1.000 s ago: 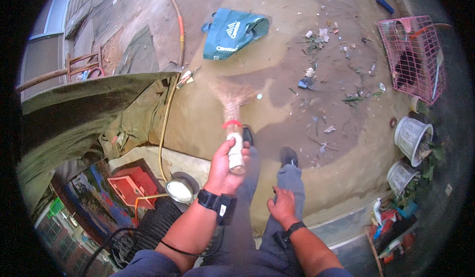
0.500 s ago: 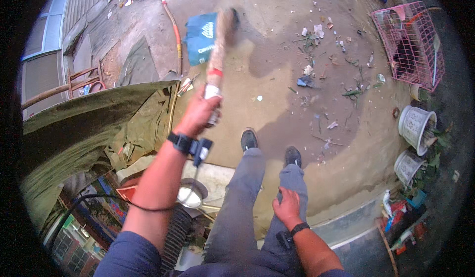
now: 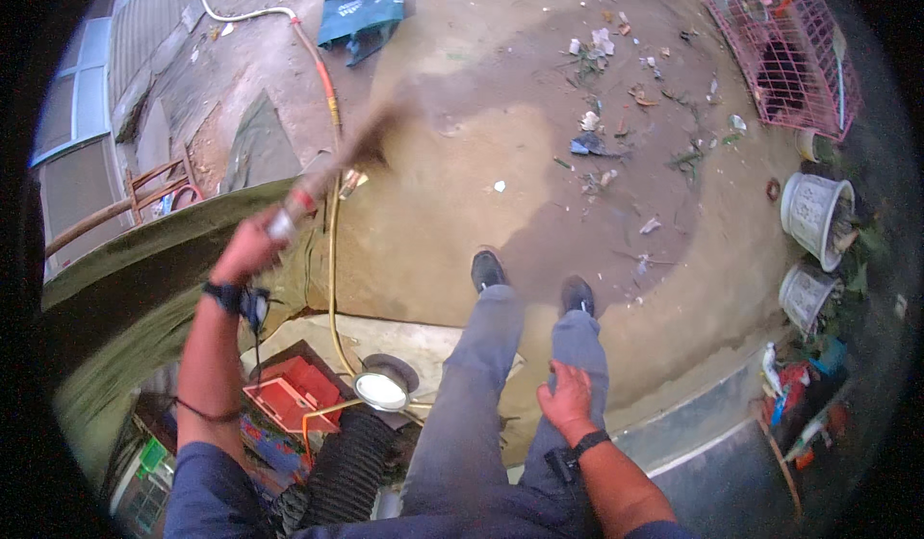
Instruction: The person sweeps a cluttered outdoor area with a traditional straw broom, moving debris toward a red basin. They briefly pick up a pink plastic object and continue sweeping around various items including buckets, a washing machine, and a birdcage.
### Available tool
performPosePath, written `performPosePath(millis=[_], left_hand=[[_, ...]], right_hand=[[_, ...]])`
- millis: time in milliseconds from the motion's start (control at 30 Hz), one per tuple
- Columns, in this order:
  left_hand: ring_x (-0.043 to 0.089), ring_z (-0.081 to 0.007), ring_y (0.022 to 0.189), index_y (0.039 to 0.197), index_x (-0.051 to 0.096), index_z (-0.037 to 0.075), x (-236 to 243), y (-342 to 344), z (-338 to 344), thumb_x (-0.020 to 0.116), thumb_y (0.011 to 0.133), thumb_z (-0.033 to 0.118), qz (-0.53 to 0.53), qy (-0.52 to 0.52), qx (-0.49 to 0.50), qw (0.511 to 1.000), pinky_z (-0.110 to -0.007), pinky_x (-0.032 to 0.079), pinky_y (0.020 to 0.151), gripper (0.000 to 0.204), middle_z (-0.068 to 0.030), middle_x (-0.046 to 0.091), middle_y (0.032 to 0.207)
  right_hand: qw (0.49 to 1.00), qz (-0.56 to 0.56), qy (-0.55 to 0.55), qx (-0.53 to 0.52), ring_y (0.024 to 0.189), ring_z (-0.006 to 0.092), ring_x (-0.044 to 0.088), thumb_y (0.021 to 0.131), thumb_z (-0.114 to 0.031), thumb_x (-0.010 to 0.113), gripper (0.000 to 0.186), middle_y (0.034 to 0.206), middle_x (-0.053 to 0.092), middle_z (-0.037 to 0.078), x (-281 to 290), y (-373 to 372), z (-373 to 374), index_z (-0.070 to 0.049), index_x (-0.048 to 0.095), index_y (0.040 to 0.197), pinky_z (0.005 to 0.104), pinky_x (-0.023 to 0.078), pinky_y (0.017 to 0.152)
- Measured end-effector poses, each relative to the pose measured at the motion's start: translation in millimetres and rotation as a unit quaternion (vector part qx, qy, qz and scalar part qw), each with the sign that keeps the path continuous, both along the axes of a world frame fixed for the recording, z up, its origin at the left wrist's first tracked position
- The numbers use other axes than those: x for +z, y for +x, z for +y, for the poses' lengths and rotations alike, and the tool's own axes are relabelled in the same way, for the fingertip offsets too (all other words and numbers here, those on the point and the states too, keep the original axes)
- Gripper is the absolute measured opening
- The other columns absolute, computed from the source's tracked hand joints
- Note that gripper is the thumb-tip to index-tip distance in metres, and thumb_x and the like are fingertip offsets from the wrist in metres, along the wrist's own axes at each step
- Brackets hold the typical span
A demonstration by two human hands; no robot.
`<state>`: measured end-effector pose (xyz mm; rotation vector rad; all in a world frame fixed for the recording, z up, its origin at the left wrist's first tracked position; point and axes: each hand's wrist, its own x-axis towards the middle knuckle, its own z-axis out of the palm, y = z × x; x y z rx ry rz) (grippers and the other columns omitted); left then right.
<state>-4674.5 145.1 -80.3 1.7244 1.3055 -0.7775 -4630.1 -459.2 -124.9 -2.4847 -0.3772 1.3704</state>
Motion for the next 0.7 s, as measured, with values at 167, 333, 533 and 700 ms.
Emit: performPosePath(millis=[167,333,533,700], left_hand=[[0.056,-0.0108,0.057,0.153,0.04,0.011,-24,48,-5,0.064,0.087,0.01,-0.134,0.055,0.077,0.987,-0.027,0.047,0.048,0.071,-0.0029,0.063,0.084],[0.061,-0.0099,0.066,0.155,0.037,0.014,-8,8,-121,0.069,0.089,0.008,-0.028,-0.163,-0.034,0.986,-0.028,0.052,0.058,0.074,-0.0049,0.066,0.096],[0.065,-0.0243,0.1,0.15,0.044,0.009,-48,-1,-241,0.072,0.086,0.014,0.062,-0.331,-0.187,0.923,-0.035,0.051,0.091,0.07,-0.0136,0.07,0.112],[0.069,-0.0191,0.083,0.146,0.05,0.013,-75,40,-183,0.071,0.086,0.008,0.012,-0.217,-0.133,0.967,-0.033,0.057,0.064,0.064,-0.0125,0.07,0.109]], right_hand=[[1.0,-0.022,-0.01,-0.016,0.112,0.0347,0.059,0.081,-0.026,0.064,0.05,0.114,0.065,0.016,2,-10,-7,-0.006,0.059,0.127,0.0481,0.034,0.112],[0.997,-0.024,-0.002,-0.071,0.114,0.0353,0.058,0.081,-0.025,0.064,0.049,0.115,0.064,0.016,7,-25,-12,-0.006,0.059,0.126,0.0492,0.037,0.108],[0.991,-0.06,0.01,-0.123,0.109,0.0363,0.059,0.08,-0.021,0.066,0.047,0.112,0.065,0.016,4,-49,-23,-0.005,0.06,0.123,0.0465,0.042,0.103],[0.985,-0.043,0.023,-0.163,0.109,0.0373,0.059,0.08,-0.021,0.066,0.047,0.112,0.065,0.017,-3,-78,-42,-0.005,0.06,0.123,0.0463,0.043,0.101]])
